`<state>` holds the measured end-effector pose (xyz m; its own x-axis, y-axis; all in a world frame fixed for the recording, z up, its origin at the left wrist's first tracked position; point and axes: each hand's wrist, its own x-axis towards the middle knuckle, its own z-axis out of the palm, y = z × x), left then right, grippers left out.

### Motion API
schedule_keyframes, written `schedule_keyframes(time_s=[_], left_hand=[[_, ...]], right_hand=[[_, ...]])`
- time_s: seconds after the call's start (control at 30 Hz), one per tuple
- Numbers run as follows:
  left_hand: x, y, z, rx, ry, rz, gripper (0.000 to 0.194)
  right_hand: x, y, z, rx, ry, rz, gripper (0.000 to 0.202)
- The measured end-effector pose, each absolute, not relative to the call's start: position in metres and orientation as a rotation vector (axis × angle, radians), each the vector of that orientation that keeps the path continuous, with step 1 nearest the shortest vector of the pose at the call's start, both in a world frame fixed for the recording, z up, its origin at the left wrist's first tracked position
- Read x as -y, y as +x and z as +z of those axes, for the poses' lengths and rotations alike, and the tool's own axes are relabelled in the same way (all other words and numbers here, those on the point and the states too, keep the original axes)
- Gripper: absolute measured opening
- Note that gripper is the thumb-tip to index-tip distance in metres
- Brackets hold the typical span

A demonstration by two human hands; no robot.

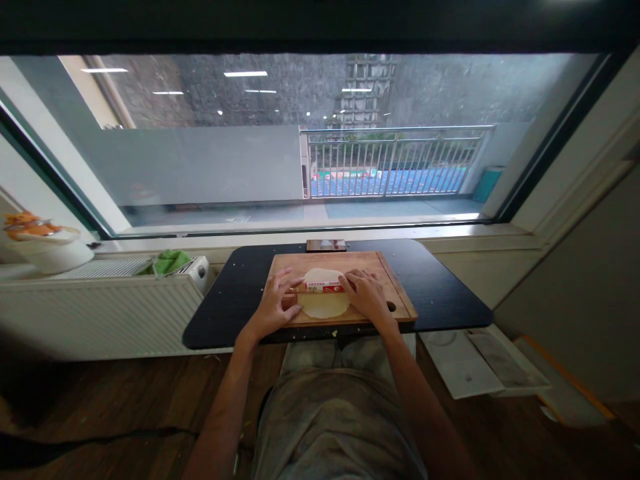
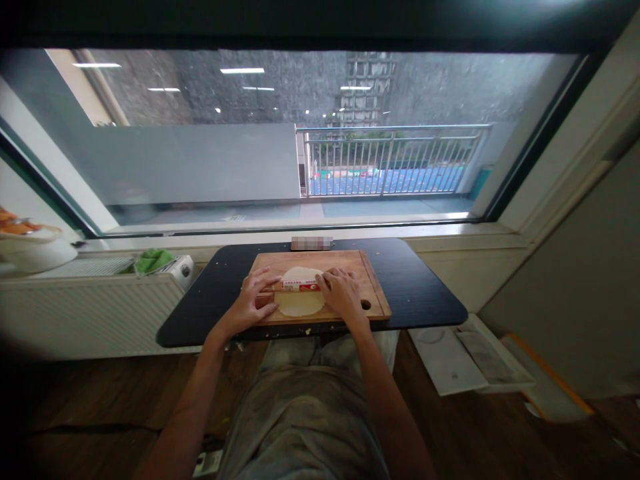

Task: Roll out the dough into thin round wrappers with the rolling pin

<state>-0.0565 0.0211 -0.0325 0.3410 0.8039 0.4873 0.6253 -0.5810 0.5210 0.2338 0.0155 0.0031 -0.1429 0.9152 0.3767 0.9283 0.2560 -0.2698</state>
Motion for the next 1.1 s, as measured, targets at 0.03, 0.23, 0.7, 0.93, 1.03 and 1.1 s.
schedule_keyframes(time_s=[0.03,0.23,0.7,0.93,1.03,1.1], left_hand=[[-0.021,-0.057,-0.032,-1.286,2.361,1.076,0.059],[-0.023,-0.057,-0.034,-1.277,2.314,1.077,0.056],[-0.032,-0.057,-0.041,-1.299,2.336,1.043,0.059],[-0.027,-0.058,-0.039,-1.249,2.371,1.048,0.058],[-0.027,-0.058,-0.037,-1.256,2.365,1.034,0.060],[-0.027,-0.058,-0.037,-1.249,2.370,1.028,0.061]], right_hand=[[-0.016,0.234,0.003,2.071,-1.672,-0.038,0.040],[-0.016,0.234,0.003,2.080,-1.670,-0.034,0.040],[-0.017,0.233,-0.006,2.120,-1.431,-0.081,0.033],[-0.015,0.206,-0.010,2.377,-1.234,-0.042,0.065],[-0.014,0.189,-0.010,2.355,-1.273,-0.001,0.065],[-0.014,0.180,-0.009,2.343,-1.292,0.032,0.061]])
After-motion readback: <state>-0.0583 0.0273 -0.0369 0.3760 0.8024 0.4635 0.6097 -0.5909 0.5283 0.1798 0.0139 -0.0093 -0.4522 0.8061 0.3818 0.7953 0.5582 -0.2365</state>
